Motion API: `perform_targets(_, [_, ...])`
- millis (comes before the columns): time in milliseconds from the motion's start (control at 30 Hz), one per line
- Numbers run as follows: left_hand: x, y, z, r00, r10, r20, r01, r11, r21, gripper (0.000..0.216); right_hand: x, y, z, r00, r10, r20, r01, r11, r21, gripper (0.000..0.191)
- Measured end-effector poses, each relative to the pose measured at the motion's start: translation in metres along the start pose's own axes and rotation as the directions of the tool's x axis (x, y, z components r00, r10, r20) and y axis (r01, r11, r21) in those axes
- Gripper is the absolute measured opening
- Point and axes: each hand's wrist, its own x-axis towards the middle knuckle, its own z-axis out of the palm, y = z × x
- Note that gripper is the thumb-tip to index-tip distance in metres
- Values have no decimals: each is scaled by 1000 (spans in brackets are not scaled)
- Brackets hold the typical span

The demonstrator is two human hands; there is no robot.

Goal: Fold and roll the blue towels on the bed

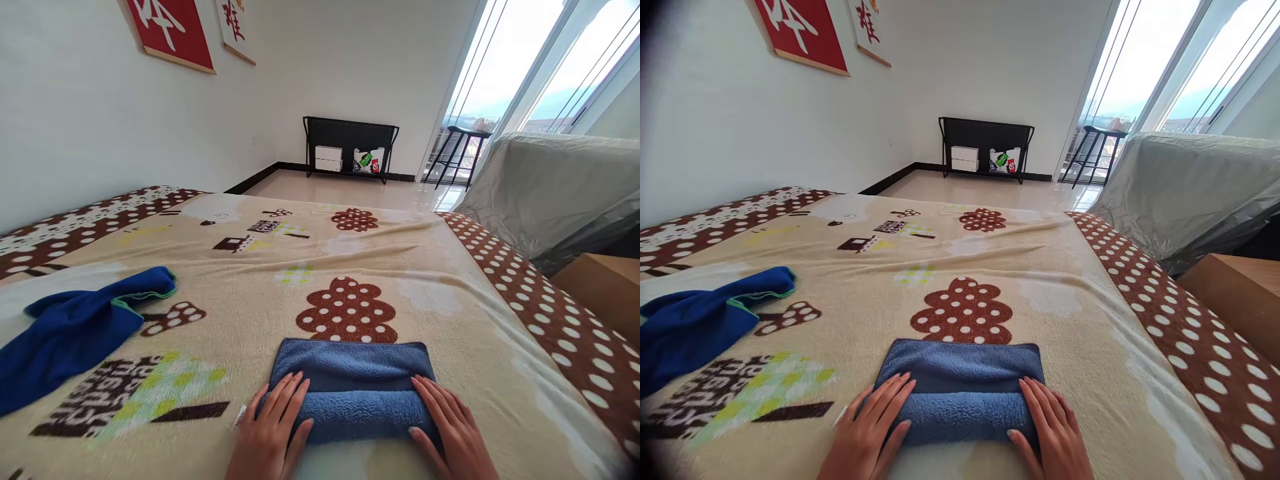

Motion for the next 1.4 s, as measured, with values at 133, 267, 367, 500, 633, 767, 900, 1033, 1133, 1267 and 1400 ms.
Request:
perform_targets(133, [-2, 1, -4, 993, -87, -79, 91, 995, 44, 35, -5, -7, 1, 995, 91, -49, -93, 994, -55, 66])
perform_targets(267, [24, 30, -11, 997, 53, -59, -52, 998, 21, 53, 20, -41, 0, 991, 43, -127, -42, 999, 16, 64])
perform_targets(367, [48, 51, -7, 975, 224, 1, -223, 972, -69, 56, 44, -67, 5, 988, -47, -144, 67, 988, 141, 52])
perform_targets(500, [56, 49, 8, 990, 63, 126, -52, 995, -87, 46, 54, -64, 14, 999, 40, -29, -36, 993, 109, 44])
perform_targets(633, [34, 17, 15, 957, -201, 210, 216, 975, -50, 51, 34, -26, 17, 978, 196, 71, -197, 980, 17, 50])
perform_targets(767, [15, -9, 19, 924, -316, 213, 329, 944, -24, 50, 19, -3, 20, 958, 254, 134, -259, 966, 21, 50])
perform_targets(900, [14, -13, 17, 967, -244, 67, 246, 969, -23, 43, 20, -3, 19, 963, 258, 80, -262, 964, 48, 49])
perform_targets(1033, [6, -12, -7, 983, -108, -148, 111, 994, 13, 35, 6, 1, 6, 977, 188, -99, -179, 979, 97, 45])
perform_targets(1133, [-11, -12, -26, 992, 47, -118, -49, 999, -9, 39, -18, 7, -6, 986, 68, -152, -52, 993, 108, 44])
perform_targets(1267, [-24, -7, -24, 995, 87, -43, -88, 996, -27, 48, -32, 7, -4, 997, 34, -63, -29, 997, 68, 55])
perform_targets(1400, [-14, -2, -7, 999, -51, -5, 51, 998, -43, 59, -16, 3, 7, 995, 68, -79, -66, 997, 38, 57])
